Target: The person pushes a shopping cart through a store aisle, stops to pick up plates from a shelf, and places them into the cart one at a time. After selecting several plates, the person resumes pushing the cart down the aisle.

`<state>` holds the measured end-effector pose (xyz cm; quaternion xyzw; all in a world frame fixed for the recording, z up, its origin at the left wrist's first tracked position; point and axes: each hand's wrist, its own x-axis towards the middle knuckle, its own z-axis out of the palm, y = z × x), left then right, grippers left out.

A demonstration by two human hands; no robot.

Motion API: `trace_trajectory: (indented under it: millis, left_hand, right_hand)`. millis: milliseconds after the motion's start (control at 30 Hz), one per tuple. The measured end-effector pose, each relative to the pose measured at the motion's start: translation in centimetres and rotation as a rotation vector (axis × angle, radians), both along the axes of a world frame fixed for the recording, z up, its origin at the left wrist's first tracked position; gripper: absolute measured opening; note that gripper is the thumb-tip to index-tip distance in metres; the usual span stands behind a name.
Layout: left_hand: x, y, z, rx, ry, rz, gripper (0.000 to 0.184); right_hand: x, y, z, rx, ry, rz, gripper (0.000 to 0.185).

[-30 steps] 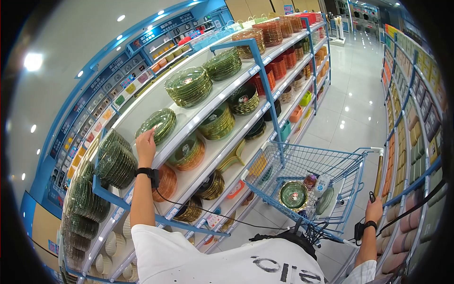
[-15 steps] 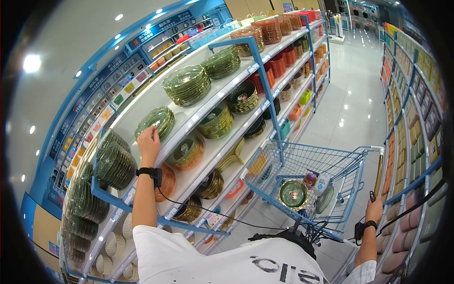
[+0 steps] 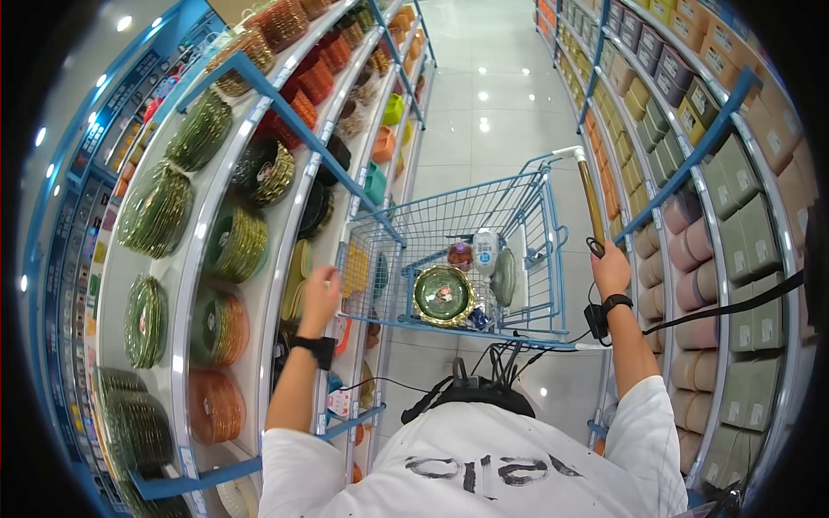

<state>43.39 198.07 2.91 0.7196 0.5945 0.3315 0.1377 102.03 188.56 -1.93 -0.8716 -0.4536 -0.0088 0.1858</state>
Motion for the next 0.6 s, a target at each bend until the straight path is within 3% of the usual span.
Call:
trace_trajectory:
  millis: [100,167,267,367,533,600]
  left_hand:
    - [5.5,2.4,-8.5,-0.444,-0.091,-0.077,0.024]
    - [6.7,4.7,-16.5,-0.569,0.075,-0.1,0.035]
    - [9.0,7.0,-23.8,-0.746,0.328,-0.064,0.048]
    - [11.5,9.6,-27.0,-0.888,0.538,-0.043,0.047]
    - [12.4,11.6,-32.2,-0.984,0.617,-0.015,0.044]
    - [12.1,11.7,-33.4,-0.968,0.673,0.016,0.034]
  right_hand:
    - [-0.3,0.2,0.3,-0.011,-0.013,-0.031,0.027]
    - [-0.2,0.4,-0.1,0.006,-0.024,-0.025,0.028]
    - [-0.3,0.8,-0.1,-0.014,-0.047,-0.046,0.028]
    - [-0.6,1.1,-0.1,-0.055,-0.041,-0.064,0.028]
    - [-0.8,1.3,-0.2,-0.044,-0.104,-0.043,0.028]
    - [-0.9,1.7,-0.2,-0.047,-0.05,-0.069,0.026]
